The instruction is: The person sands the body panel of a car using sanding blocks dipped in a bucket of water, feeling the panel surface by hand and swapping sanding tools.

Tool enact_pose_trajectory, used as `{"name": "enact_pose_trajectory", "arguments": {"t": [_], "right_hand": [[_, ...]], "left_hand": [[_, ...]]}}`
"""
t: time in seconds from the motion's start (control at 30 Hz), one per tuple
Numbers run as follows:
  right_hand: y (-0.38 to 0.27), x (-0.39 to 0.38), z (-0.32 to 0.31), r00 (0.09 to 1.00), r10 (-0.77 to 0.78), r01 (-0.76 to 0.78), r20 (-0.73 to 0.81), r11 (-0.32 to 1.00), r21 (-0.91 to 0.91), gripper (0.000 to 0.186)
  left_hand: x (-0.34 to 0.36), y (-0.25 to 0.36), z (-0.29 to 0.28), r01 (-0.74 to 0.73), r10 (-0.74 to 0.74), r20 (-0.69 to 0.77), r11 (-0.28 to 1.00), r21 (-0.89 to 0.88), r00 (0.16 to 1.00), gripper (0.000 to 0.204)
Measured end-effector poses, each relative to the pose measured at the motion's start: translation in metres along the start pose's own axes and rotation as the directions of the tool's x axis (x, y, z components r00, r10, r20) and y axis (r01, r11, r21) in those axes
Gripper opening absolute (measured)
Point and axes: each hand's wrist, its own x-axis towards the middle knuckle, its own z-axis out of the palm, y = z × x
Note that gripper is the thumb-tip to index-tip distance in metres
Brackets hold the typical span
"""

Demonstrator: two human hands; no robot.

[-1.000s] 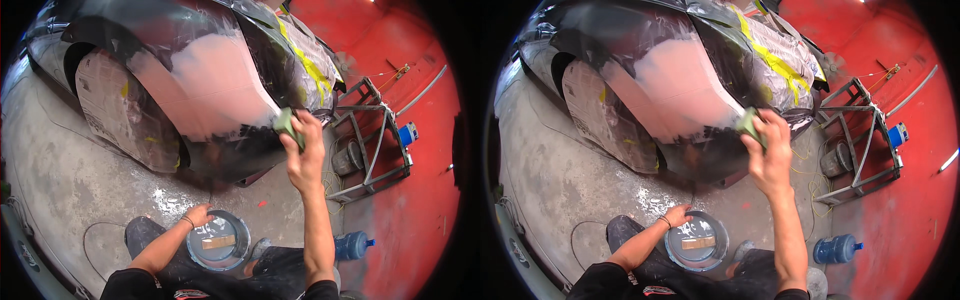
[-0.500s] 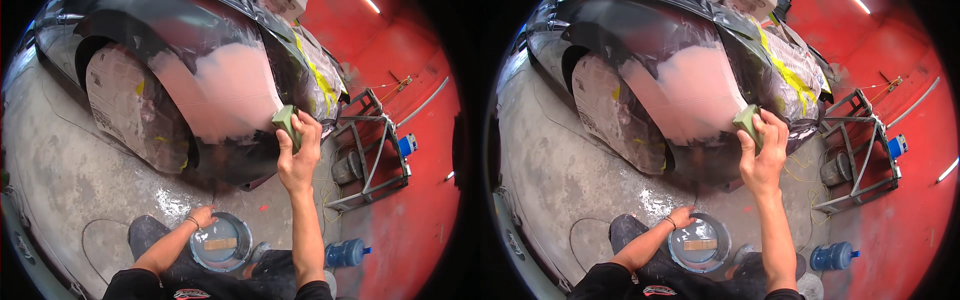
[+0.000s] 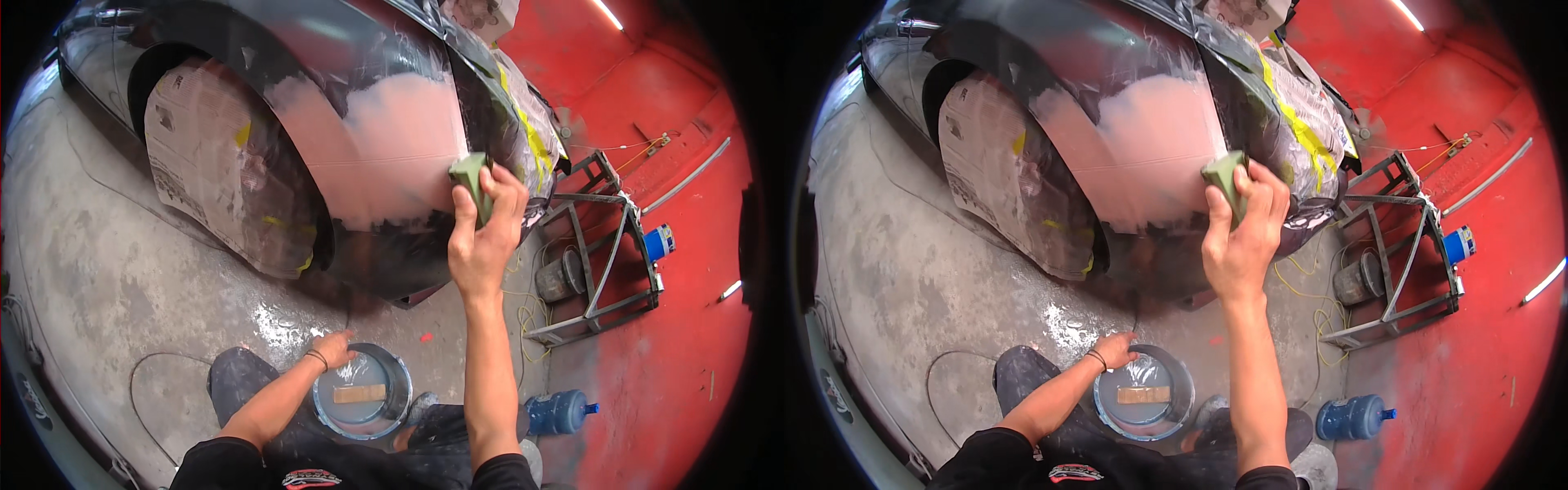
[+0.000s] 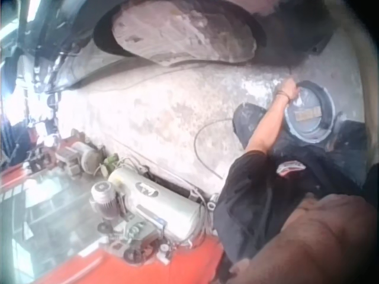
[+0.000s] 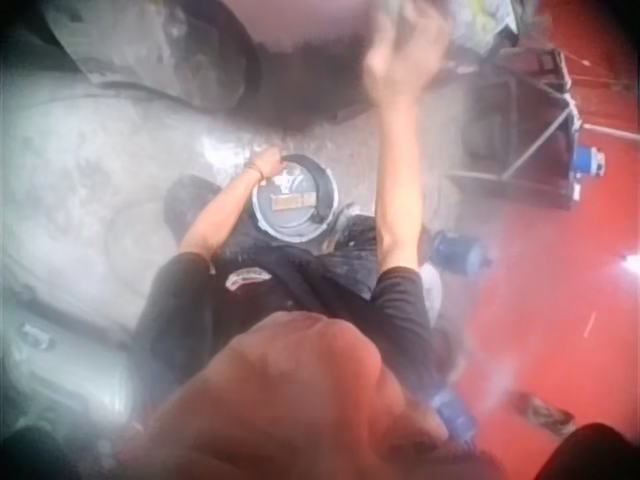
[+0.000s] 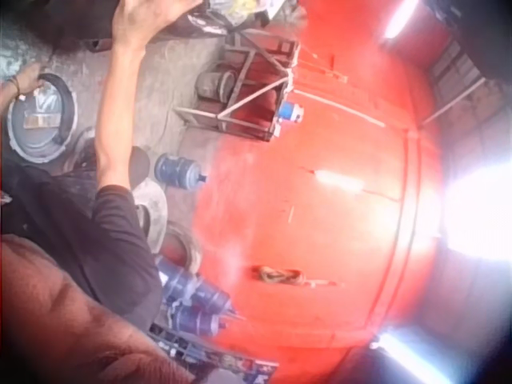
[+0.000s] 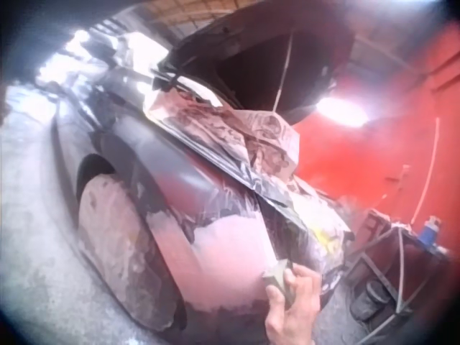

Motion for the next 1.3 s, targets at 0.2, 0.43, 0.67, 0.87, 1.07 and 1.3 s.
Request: {"name": "enact_pose_trajectory", "arguments": {"t": [0.2,0.43,0.67,0.87,1.07,1.3], "right_hand": [[-0.004,0.013,0.009,0.998,0.044,-0.043,-0.046,0.999,0.021,0.031],[-0.024,0.038,0.028,0.995,0.064,-0.064,-0.07,0.998,-0.002,0.033],[-0.029,0.021,0.024,0.996,0.044,-0.045,-0.072,0.999,0.001,0.032],[-0.024,0.024,0.026,0.996,-0.017,0.015,-0.085,1.0,-0.024,0.032],[-0.029,0.061,0.029,0.997,-0.01,0.008,-0.082,1.0,-0.026,0.033],[-0.006,-0.037,-0.044,0.991,0.116,-0.117,0.059,0.993,0.015,0.036]], "left_hand": [[0.0,0.007,-0.005,0.019,-0.018,0.045,1.0,-0.022,0.999,0.074],[0.0,0.004,0.0,-0.004,0.004,0.017,0.999,-0.037,1.0,0.073],[0.0,-0.001,0.002,0.027,-0.024,0.053,0.997,-0.071,0.998,0.076],[-0.002,0.006,0.002,0.041,-0.04,0.025,0.998,-0.045,0.999,0.072],[0.011,-0.005,0.011,0.002,-0.002,0.013,1.0,-0.016,1.0,0.074],[-0.032,0.044,-0.024,-0.181,0.361,-0.549,0.917,0.355,0.753,0.063]]}}
